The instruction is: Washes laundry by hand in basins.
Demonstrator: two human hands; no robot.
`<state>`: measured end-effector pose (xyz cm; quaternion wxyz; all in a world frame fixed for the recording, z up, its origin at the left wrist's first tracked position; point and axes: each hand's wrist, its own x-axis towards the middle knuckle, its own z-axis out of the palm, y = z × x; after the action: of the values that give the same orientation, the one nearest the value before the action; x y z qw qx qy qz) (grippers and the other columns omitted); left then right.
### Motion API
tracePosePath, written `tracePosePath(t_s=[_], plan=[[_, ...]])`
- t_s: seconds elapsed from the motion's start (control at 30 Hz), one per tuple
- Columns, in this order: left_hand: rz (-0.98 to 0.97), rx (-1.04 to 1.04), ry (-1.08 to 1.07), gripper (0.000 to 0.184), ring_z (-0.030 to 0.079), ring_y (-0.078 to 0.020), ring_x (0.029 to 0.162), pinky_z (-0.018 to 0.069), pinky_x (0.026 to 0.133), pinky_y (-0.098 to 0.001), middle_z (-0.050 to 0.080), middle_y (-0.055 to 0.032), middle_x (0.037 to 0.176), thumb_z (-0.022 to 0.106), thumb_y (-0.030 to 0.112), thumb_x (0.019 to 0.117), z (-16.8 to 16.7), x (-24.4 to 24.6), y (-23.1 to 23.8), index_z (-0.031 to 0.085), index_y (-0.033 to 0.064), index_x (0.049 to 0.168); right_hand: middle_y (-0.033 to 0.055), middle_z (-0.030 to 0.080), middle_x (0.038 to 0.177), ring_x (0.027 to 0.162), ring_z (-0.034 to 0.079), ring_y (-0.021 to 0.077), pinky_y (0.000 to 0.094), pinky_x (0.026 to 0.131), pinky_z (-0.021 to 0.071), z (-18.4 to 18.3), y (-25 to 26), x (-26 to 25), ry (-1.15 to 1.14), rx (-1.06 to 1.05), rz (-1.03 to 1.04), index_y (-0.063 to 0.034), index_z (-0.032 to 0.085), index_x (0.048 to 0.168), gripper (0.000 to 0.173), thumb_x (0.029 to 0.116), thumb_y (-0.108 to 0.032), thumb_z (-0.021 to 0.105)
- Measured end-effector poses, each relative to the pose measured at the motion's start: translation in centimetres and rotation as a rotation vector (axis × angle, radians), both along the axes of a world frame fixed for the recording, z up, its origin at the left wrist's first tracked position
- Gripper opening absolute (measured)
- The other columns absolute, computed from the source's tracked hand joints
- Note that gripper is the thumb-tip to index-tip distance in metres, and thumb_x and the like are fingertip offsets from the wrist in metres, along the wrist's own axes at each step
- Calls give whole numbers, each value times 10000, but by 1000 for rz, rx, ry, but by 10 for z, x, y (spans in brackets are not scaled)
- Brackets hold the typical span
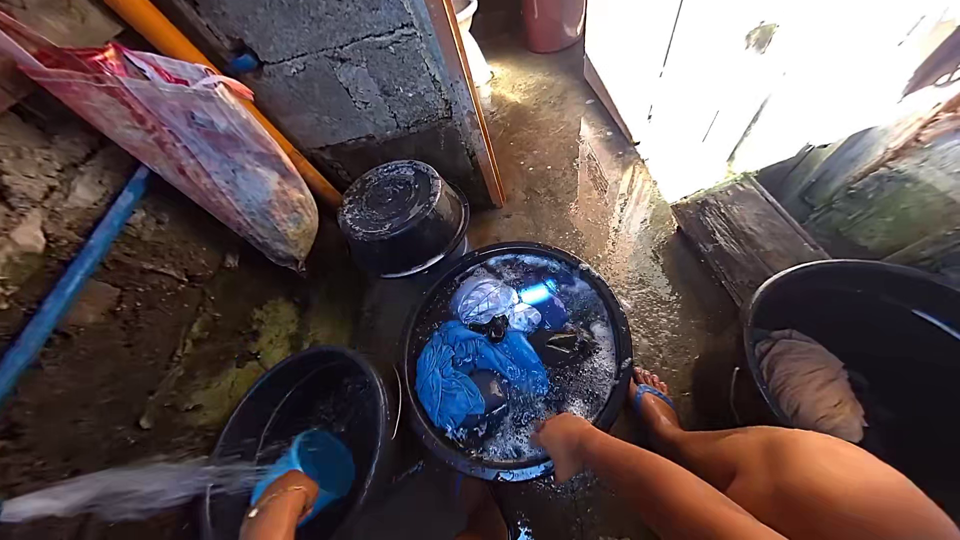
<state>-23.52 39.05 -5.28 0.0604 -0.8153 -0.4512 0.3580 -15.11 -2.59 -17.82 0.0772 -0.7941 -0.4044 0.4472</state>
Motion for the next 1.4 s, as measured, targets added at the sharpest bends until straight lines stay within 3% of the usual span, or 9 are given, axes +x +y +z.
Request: tracePosePath(t_s=[0.13, 0.23, 0.3, 0.37, 0.53, 0.73, 0.9, 1.17, 1.4], plan=[[-126, -156, 113, 450, 456, -399, 1425, 349, 1183, -505, 508, -292, 1477, 541, 197, 1057, -30, 18, -41, 532, -106, 1390, 200, 601, 1380, 1204, 604, 453, 713, 876, 495, 1, -2, 2, 6, 3, -11, -137, 589, 1402, 722, 754, -300, 863], [-164, -316, -78, 432, 466, -430, 1411, 330, 1190, -542, 511, -327, 1460, 504, 171, 1078, -59, 13, -25, 527, -135, 1384, 184, 592, 1406, 1239, 587, 445, 713, 888, 495, 2, -2, 2, 6, -5, -15, -141, 582, 1416, 752, 739, -293, 872], [98, -392, -449, 400, 632, -301, 1153, 479, 1031, -451, 649, -242, 1266, 517, 200, 1081, -78, -3, -1, 575, -102, 1338, 187, 593, 1402, 1226, 593, 446, 708, 883, 499, 1, -2, 2, 0, -3, -14, -143, 584, 1412, 745, 736, -285, 865], [384, -430, -819, 325, 535, -120, 606, 482, 574, -295, 591, -62, 785, 553, 275, 1066, -101, -17, 22, 626, -32, 1139, 198, 586, 1399, 1219, 592, 451, 704, 880, 499, 2, -1, 1, 10, -2, -10, -146, 573, 1424, 748, 746, -281, 859], [574, -576, -1205, 246, 464, -44, 462, 432, 439, -203, 533, 19, 681, 501, 237, 1092, -46, -23, -1, 590, 8, 1086, 191, 596, 1388, 1203, 602, 456, 709, 858, 506, 3, -2, 2, 10, 2, -12, -151, 588, 1406, 720, 750, -281, 855], [140, -274, -1062, 316, 534, -94, 522, 496, 508, -283, 579, -40, 756, 516, 284, 1087, 78, 12, -52, 604, -15, 1141, 199, 607, 1370, 1192, 607, 463, 713, 853, 505, 2, -3, 1, -2, 12, -9, -144, 593, 1390, 706, 749, -287, 854], [-165, -157, -746, 426, 683, -340, 797, 548, 789, -561, 700, -225, 981, 496, 326, 1090, 136, 83, -88, 610, -51, 1253, 197, 607, 1373, 1195, 608, 458, 716, 860, 502, 1, -3, 0, -3, 20, -16, -159, 593, 1403, 722, 745, -294, 856], [-384, -17, -373, 472, 567, -444, 1295, 439, 1063, -637, 595, -310, 1344, 543, 313, 1052, 120, 202, -167, 594, -86, 1298, 201, 603, 1377, 1200, 603, 460, 719, 860, 500, 0, -4, 1, 7, 32, -35, -150, 597, 1400, 706, 758, -295, 854], [-628, 49, -417, 403, 640, -448, 1191, 515, 948, -633, 660, -263, 1258, 464, 288, 1083, 122, 205, -243, 550, 28, 1379, 217, 653, 1283, 1164, 622, 468, 730, 844, 496, 4, -5, 1, 17, 13, -39, -145, 604, 1385, 701, 752, -306, 860]])
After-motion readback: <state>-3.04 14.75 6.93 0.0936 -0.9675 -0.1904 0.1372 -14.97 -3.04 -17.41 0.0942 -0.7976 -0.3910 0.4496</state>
